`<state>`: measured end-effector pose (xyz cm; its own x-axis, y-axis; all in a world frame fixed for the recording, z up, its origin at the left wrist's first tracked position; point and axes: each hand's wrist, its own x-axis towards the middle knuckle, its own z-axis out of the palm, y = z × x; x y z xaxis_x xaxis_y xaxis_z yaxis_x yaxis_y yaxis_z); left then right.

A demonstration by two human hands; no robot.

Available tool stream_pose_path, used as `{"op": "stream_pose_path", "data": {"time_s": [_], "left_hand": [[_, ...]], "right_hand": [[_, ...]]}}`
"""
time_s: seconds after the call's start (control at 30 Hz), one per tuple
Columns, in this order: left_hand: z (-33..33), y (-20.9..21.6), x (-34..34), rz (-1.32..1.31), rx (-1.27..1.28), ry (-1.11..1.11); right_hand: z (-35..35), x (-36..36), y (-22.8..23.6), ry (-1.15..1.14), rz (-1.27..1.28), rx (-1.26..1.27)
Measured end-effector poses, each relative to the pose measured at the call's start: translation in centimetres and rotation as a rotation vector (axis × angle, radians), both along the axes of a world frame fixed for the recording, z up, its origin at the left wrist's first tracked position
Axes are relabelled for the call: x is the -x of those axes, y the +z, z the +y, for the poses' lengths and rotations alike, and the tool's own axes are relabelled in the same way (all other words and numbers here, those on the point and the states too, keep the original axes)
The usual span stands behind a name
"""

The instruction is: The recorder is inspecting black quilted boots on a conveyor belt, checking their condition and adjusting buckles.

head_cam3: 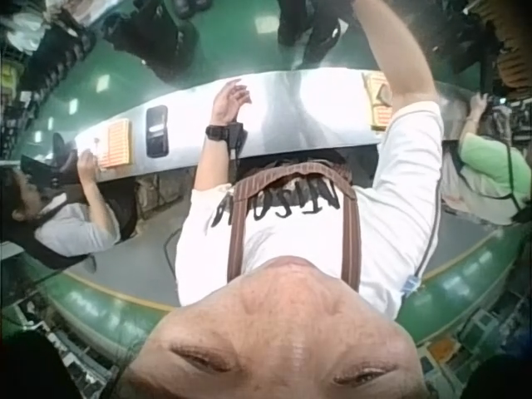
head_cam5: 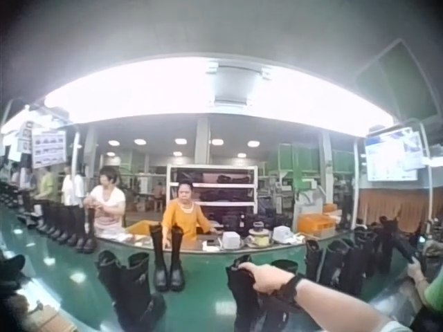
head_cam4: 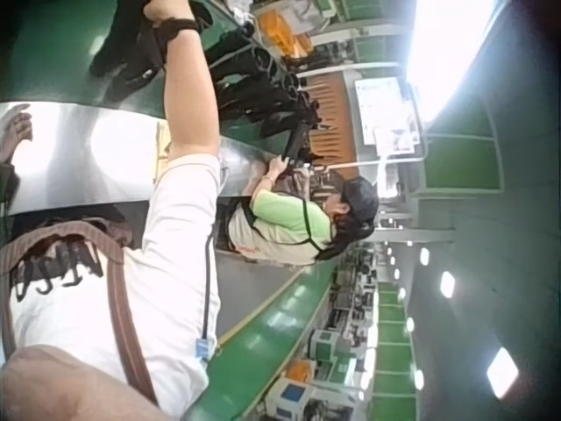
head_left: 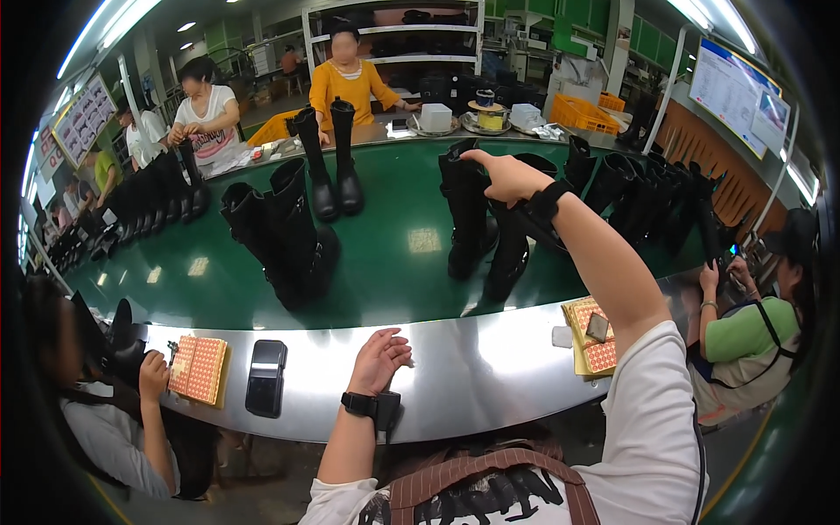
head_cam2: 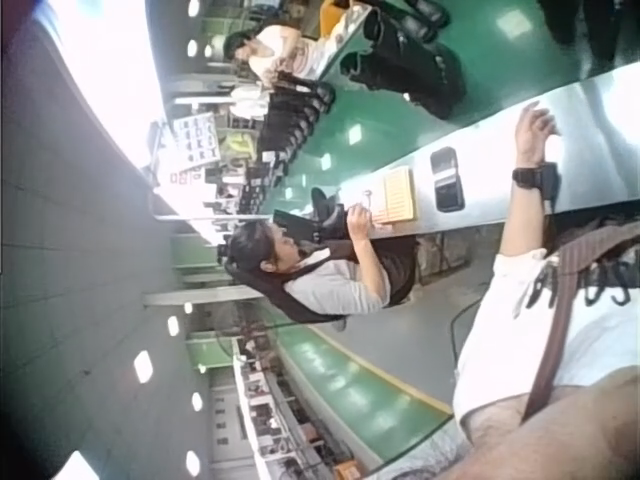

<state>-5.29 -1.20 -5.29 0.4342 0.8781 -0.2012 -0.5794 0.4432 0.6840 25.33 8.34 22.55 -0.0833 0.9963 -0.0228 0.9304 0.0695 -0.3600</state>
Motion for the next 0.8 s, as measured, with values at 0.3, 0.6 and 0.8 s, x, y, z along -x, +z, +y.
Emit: {"op": "stream_pose_path", "data": {"time_s": [0.3, 0.6, 0.8], "left_hand": [[-0.2, 0.1, -0.2, 0.011, -0.029, 0.015], [-5.0, 12.0, -5.4, 0.758, -0.952, 0.354], [-5.1, 11.2, -8.3, 0.792, -0.862, 0.623]], "right_hand": [[-0.4, -0.5, -2.7, 0.059, 0.083, -0.416], [-14.4, 4.3, 3.4, 0.401, 0.208, -0.598], [-19.8, 4.0, -0.4, 0.414, 0.321, -0.427]]}}
